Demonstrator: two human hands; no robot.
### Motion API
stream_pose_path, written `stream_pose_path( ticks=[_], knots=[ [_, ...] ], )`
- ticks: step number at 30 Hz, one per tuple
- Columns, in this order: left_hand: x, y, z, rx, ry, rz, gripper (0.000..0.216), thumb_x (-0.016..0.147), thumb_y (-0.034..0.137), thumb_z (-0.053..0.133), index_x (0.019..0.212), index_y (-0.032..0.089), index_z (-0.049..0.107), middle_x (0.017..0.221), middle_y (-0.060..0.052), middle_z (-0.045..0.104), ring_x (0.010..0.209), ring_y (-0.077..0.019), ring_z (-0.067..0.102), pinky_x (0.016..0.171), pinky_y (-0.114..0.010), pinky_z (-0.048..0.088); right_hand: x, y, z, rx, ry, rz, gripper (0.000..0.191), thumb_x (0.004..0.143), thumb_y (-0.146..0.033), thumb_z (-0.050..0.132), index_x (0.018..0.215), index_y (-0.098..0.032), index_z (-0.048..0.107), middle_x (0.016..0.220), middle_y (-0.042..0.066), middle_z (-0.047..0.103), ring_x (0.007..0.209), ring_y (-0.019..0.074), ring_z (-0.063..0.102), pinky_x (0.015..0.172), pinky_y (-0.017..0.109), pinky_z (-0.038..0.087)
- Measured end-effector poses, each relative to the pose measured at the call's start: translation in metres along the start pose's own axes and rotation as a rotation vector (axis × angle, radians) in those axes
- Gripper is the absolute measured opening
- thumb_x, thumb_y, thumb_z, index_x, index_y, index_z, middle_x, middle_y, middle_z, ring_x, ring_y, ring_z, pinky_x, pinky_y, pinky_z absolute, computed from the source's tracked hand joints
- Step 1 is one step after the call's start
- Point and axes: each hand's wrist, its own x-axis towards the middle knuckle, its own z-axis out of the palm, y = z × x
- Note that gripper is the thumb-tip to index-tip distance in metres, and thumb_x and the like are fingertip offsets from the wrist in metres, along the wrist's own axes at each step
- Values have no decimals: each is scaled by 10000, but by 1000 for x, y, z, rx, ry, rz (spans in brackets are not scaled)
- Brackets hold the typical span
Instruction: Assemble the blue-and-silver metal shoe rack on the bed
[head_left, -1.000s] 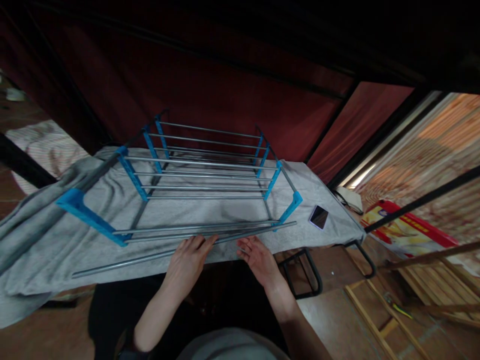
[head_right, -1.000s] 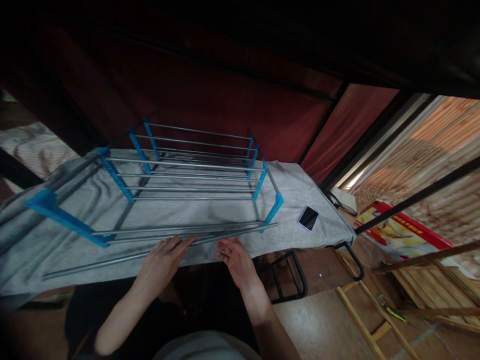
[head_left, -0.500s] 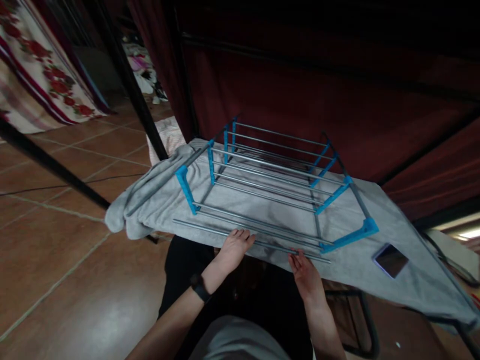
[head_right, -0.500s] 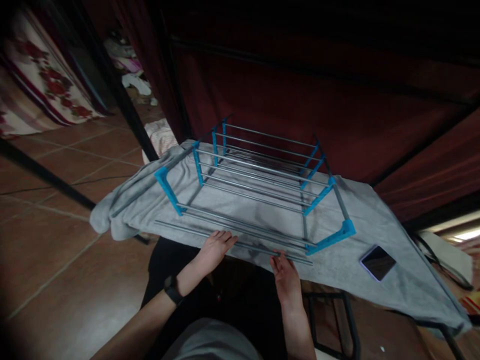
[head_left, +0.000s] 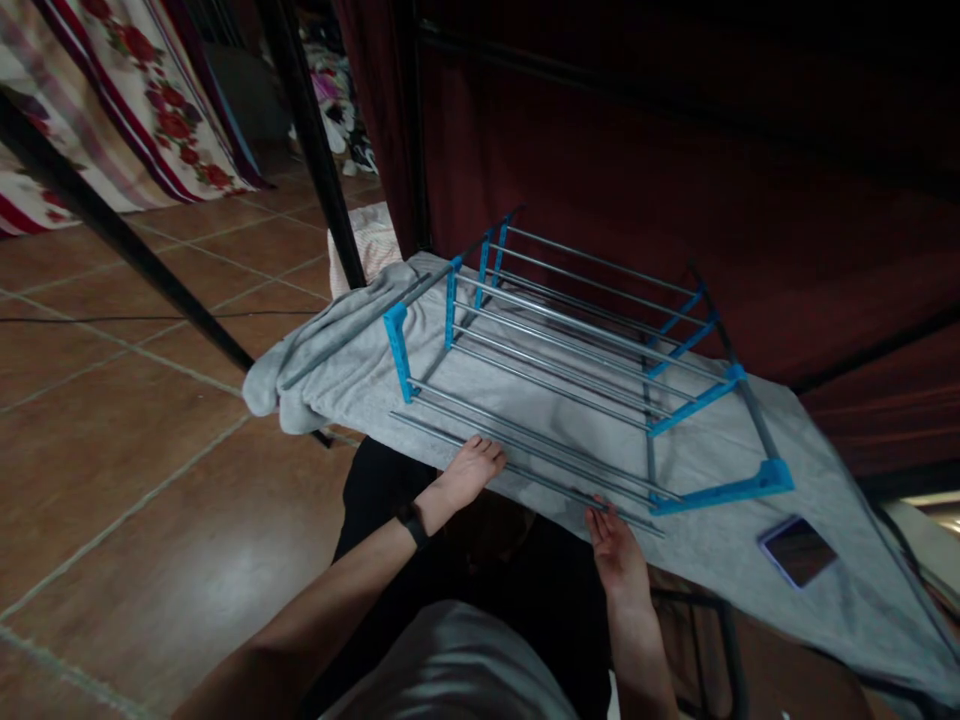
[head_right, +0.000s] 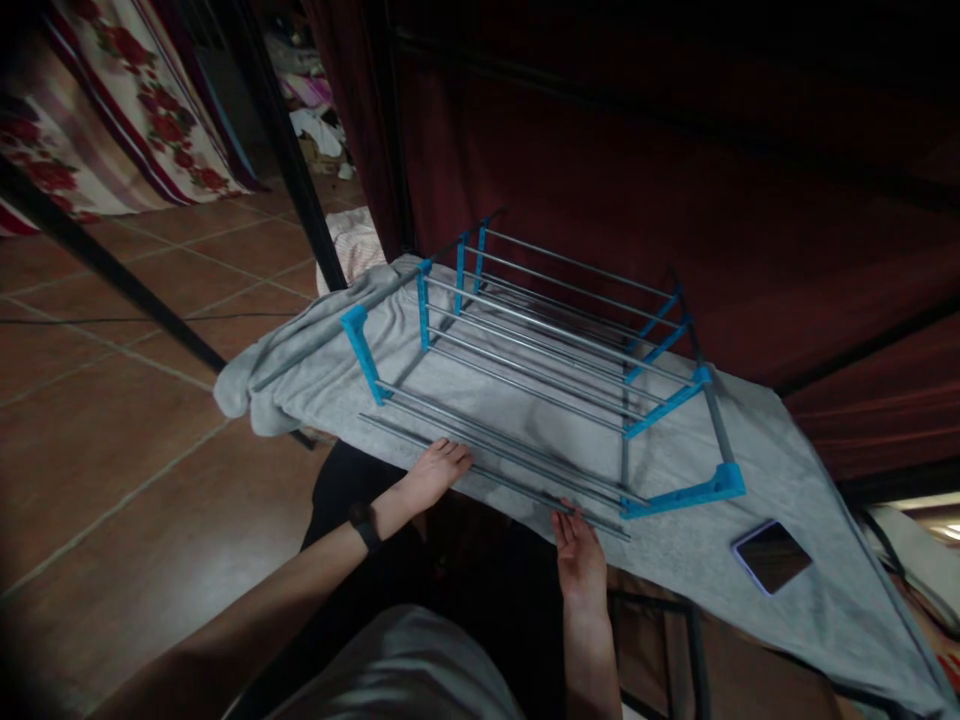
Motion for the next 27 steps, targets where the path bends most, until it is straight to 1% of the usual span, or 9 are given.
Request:
stream_pose_path(
  ticks=[4, 7, 10, 14, 18, 23, 27],
  knots=[
    [1, -5, 6, -6, 9, -1, 242, 939, 95, 419, 977, 165, 648, 994, -108, 632, 896, -229, 552, 849, -393, 380, 5, -3, -4, 3, 4, -4, 172, 678, -243, 795, 825, -220, 708, 943, 22, 761, 975, 177, 715, 961, 344, 567],
    [0, -8, 10, -6, 9, -2, 255, 932, 78, 417, 997, 162, 649, 1016, -110, 634, 909, -229, 556, 864, -395, 379, 8, -5, -7, -7, -5, -13, 196, 690, -256, 810, 848, -215, 701, 950, 17, 760, 975, 166, 717, 960, 336, 571],
    [-1, -10, 12, -3, 10, 3, 256, 934, 78, 418, 999, 169, 648, 1013, -101, 633, 912, -220, 556, 877, -385, 375, 10, -6, -9, -18, 21, -20, 177, 715, -261, 800, 846, -210, 693, 930, 16, 758, 950, 165, 726, 949, 339, 581],
    [-1, -13, 13, 5, 11, 15, 241, 941, 92, 422, 1013, 169, 640, 1006, -94, 631, 923, -216, 556, 883, -376, 369, 12, -8, -11, 17, 43, -14, 144, 723, -214, 783, 835, -202, 693, 904, 9, 752, 938, 156, 728, 935, 318, 589],
    [-1, -12, 13, 15, 5, 22, 246, 950, 104, 410, 1033, 174, 630, 1029, -96, 636, 920, -219, 555, 872, -383, 372, 13, -10, -13, 28, 54, -18, 131, 744, -216, 779, 839, -203, 690, 919, 7, 749, 943, 139, 722, 960, 295, 574],
    [-4, -10, 15, 68, 11, 36, 297, 938, 75, 404, 1139, 168, 602, 1034, -94, 637, 955, -221, 561, 916, -390, 369, 20, -13, -18, 13, 100, -18, 94, 772, -213, 747, 839, -198, 682, 915, 17, 744, 945, 145, 723, 968, 305, 573],
    [-6, -13, 17, 60, 17, 39, 369, 923, 50, 404, 1224, 169, 581, 1056, -105, 640, 978, -226, 570, 933, -394, 371, 28, -17, -25, -26, 126, -37, 112, 764, -251, 753, 833, -212, 674, 908, 14, 743, 945, 161, 726, 949, 307, 584]
  ],
)
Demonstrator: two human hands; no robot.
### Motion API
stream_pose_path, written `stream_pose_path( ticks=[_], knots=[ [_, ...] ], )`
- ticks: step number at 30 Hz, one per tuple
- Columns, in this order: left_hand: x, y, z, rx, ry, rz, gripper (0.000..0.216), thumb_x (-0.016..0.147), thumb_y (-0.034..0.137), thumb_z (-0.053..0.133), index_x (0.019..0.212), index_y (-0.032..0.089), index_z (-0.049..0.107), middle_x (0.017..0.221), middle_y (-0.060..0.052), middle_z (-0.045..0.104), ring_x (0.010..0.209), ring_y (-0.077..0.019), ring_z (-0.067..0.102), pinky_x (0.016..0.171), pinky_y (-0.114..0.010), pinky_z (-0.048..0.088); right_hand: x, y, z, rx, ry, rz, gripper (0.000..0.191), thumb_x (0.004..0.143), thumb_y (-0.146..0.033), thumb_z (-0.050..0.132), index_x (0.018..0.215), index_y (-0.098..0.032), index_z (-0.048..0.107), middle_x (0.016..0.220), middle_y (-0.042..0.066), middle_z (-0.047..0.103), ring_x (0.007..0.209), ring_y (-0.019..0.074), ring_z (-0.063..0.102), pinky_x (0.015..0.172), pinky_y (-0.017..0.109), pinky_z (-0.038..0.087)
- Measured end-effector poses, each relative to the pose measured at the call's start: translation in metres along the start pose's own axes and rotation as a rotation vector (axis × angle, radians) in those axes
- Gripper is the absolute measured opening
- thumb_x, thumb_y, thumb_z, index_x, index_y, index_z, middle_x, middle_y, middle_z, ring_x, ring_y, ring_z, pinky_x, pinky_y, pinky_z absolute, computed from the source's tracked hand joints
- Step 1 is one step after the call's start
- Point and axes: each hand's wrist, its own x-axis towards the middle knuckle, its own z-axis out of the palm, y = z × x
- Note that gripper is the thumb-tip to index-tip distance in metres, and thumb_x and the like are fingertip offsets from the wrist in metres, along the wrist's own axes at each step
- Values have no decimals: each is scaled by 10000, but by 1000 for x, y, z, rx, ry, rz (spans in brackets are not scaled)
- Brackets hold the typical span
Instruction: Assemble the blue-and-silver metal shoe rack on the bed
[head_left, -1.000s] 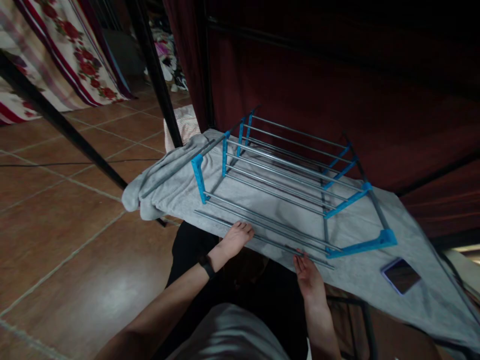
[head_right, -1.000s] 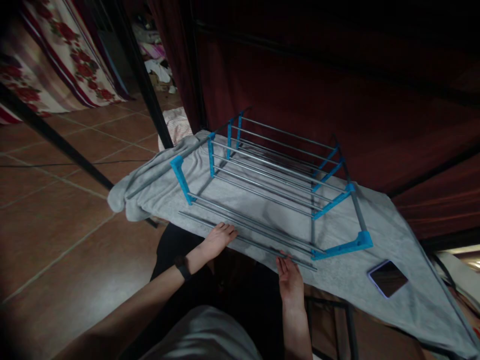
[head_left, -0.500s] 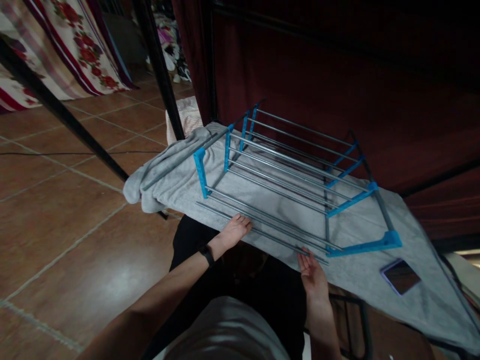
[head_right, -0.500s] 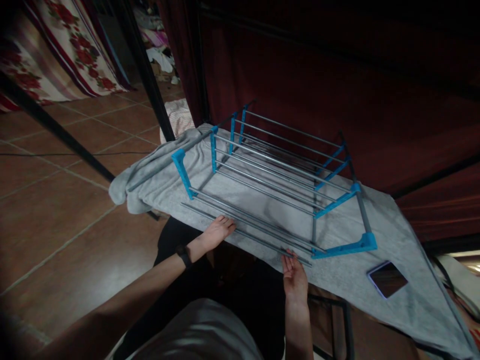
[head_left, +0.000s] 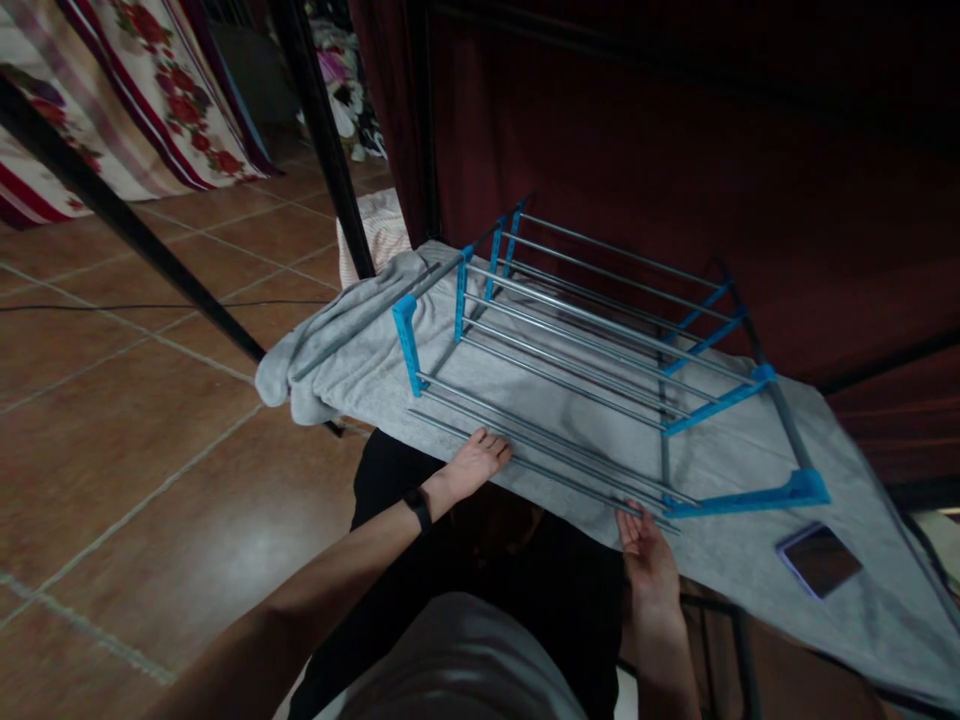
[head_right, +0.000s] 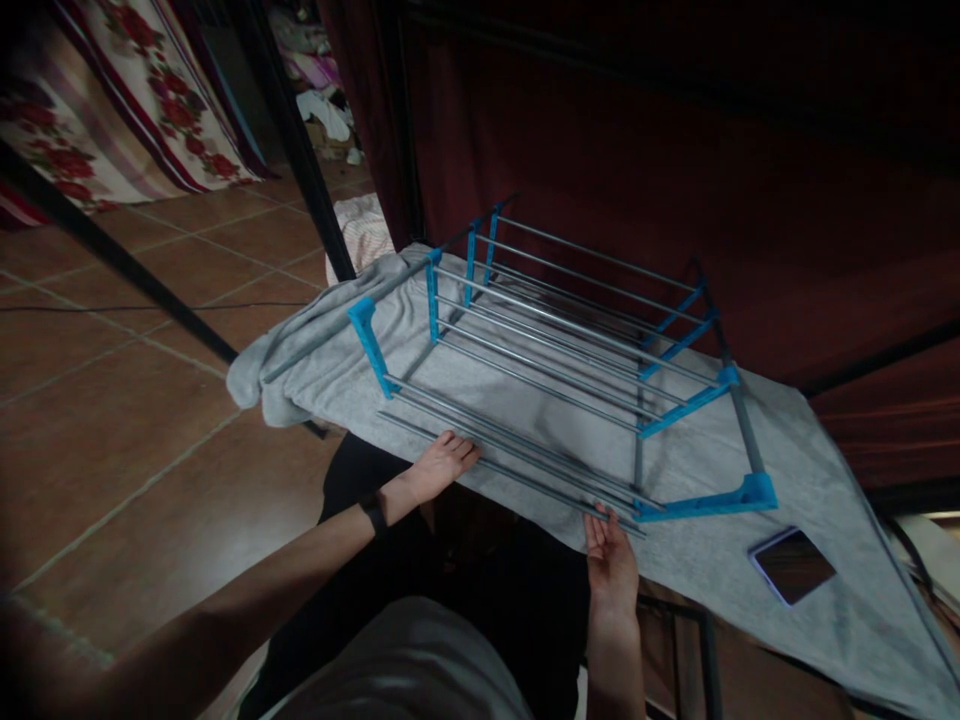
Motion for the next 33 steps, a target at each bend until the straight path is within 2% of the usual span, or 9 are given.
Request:
stream_pose_path(
  ticks=[4, 8, 13, 17, 23, 28, 33],
  knots=[
    [-3, -8, 0, 15, 19, 3, 463, 919, 23, 374, 1341, 145, 520, 1047, -109, 641, 965, -221, 575, 930, -385, 371, 6, -7, -7, 12, 55, -9, 62, 778, -238, 721, 807, -237, 665, 882, -6, 738, 903, 157, 731, 908, 322, 608],
    [-11, -23, -2, -39, 10, -42, 490, 896, 4, 398, 1352, 143, 516, 1076, -123, 645, 989, -222, 580, 941, -381, 380, 7, -12, -11, 5, 68, -29, 67, 768, -204, 703, 796, -243, 656, 876, -16, 734, 864, 148, 729, 905, 331, 610],
    [-30, -52, 7, -131, 79, -258, 393, 919, 103, 414, 1253, 174, 608, 1027, -115, 660, 1002, -254, 573, 991, -447, 381, 7, -7, -10, -33, 32, -83, 108, 750, -240, 736, 820, -240, 654, 889, -13, 738, 880, 148, 728, 956, 329, 583],
    [-46, -74, 16, -190, 146, -418, 316, 938, 204, 426, 1142, 186, 667, 1053, -128, 662, 1060, -284, 562, 1020, -499, 365, 7, -2, -9, -22, 51, -82, 128, 750, -257, 741, 854, -235, 670, 886, -8, 740, 871, 153, 730, 934, 322, 590],
    [-60, -87, 16, -233, 201, -608, 312, 929, 234, 416, 1112, 195, 666, 1139, -120, 654, 1136, -312, 553, 1103, -586, 288, 2, -1, -6, -10, 36, -67, 170, 731, -248, 758, 882, -220, 683, 908, -10, 744, 916, 142, 724, 917, 275, 586],
    [-66, -102, 22, -406, 286, -749, 316, 884, 269, 459, 1115, 179, 654, 1215, -147, 606, 1141, -306, 570, 1011, -477, 440, 0, -2, -4, -36, 37, -91, 153, 724, -251, 753, 856, -216, 684, 929, 1, 741, 955, 168, 723, 960, 315, 577],
    [-69, -117, 30, -603, 356, -854, 287, 812, 232, 482, 1025, 183, 669, 1086, -123, 627, 1075, -287, 582, 1054, -478, 432, -3, -4, -4, -27, 1, -50, 176, 704, -255, 776, 853, -206, 694, 947, 9, 743, 970, 161, 713, 1003, 319, 557]
  ],
)
